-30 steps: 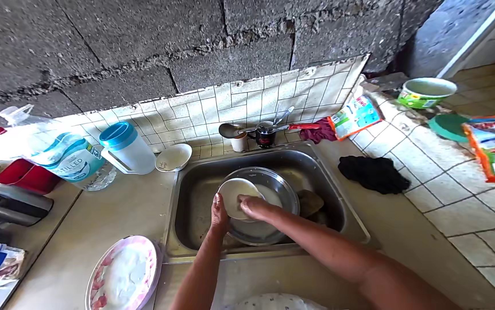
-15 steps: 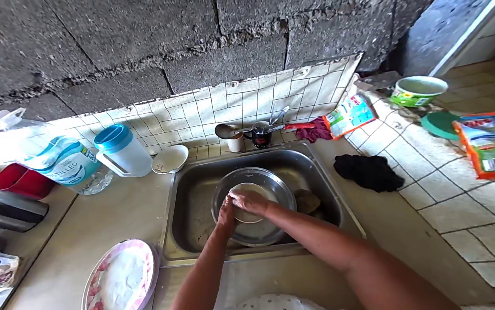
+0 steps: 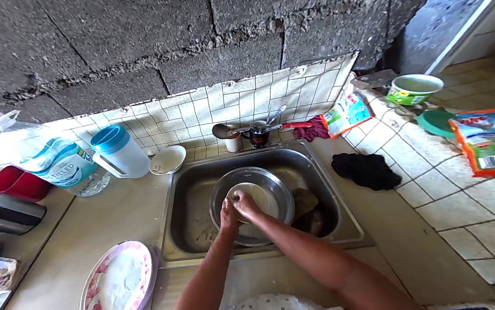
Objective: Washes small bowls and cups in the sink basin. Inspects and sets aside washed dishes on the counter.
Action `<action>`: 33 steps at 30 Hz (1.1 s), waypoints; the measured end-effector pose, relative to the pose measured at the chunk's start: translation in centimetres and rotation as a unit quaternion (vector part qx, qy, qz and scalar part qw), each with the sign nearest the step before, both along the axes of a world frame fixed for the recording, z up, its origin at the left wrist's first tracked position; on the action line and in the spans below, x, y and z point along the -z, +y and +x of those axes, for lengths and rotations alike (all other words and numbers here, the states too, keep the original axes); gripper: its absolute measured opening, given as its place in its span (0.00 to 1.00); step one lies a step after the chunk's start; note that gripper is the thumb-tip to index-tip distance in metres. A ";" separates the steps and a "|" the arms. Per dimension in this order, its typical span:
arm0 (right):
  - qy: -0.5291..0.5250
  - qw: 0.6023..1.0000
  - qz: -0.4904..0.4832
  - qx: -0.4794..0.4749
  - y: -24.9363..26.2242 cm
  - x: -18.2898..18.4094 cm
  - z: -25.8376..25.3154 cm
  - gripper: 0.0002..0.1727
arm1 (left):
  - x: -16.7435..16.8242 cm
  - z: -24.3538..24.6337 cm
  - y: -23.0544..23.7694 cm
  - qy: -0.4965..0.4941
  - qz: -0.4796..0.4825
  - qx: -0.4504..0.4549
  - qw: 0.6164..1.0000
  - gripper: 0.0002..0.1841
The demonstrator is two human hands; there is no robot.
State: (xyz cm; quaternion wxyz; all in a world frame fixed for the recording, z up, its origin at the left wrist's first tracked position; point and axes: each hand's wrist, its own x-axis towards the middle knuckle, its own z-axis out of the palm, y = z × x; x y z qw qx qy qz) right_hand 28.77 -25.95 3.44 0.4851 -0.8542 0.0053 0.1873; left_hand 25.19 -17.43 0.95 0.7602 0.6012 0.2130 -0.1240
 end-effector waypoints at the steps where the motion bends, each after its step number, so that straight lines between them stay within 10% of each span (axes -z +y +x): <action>1: -0.016 0.999 -0.015 -0.045 0.0 -0.1 -0.1 0.18 | 0.0 0.0 0.3 0.008 -0.008 0.008 1.000 0.32; 6: -0.226 0.950 -0.167 -0.137 -0.9 1.0 1.0 0.21 | 0.2 -0.5 -0.2 -0.003 0.010 -0.005 1.000 0.29; 9: -0.149 0.929 -0.302 -0.151 -1.6 -0.3 0.8 0.22 | -0.3 0.0 0.1 -0.046 0.058 -0.049 0.996 0.28; 16: -0.069 0.983 -0.109 -0.132 -0.4 -0.2 0.2 0.17 | 0.3 0.1 -0.3 -0.033 0.065 -0.037 0.997 0.30; 21: -0.082 0.955 -0.261 -0.115 -0.8 -0.5 -0.2 0.21 | -0.3 0.2 0.2 -0.099 0.136 -0.045 0.985 0.27; 25: -0.042 0.960 -0.175 -0.214 -0.1 -0.9 -0.5 0.17 | -0.1 0.4 0.6 -0.079 0.129 -0.041 0.988 0.29; 29: -0.169 0.966 -0.162 -0.110 -0.6 0.5 0.7 0.19 | -0.6 -0.2 -0.2 -0.082 0.113 -0.027 0.990 0.28; 33: -0.048 0.949 -0.271 -0.151 -1.0 -1.3 -0.4 0.19 | -1.0 0.0 0.5 -0.121 0.166 -0.035 0.978 0.27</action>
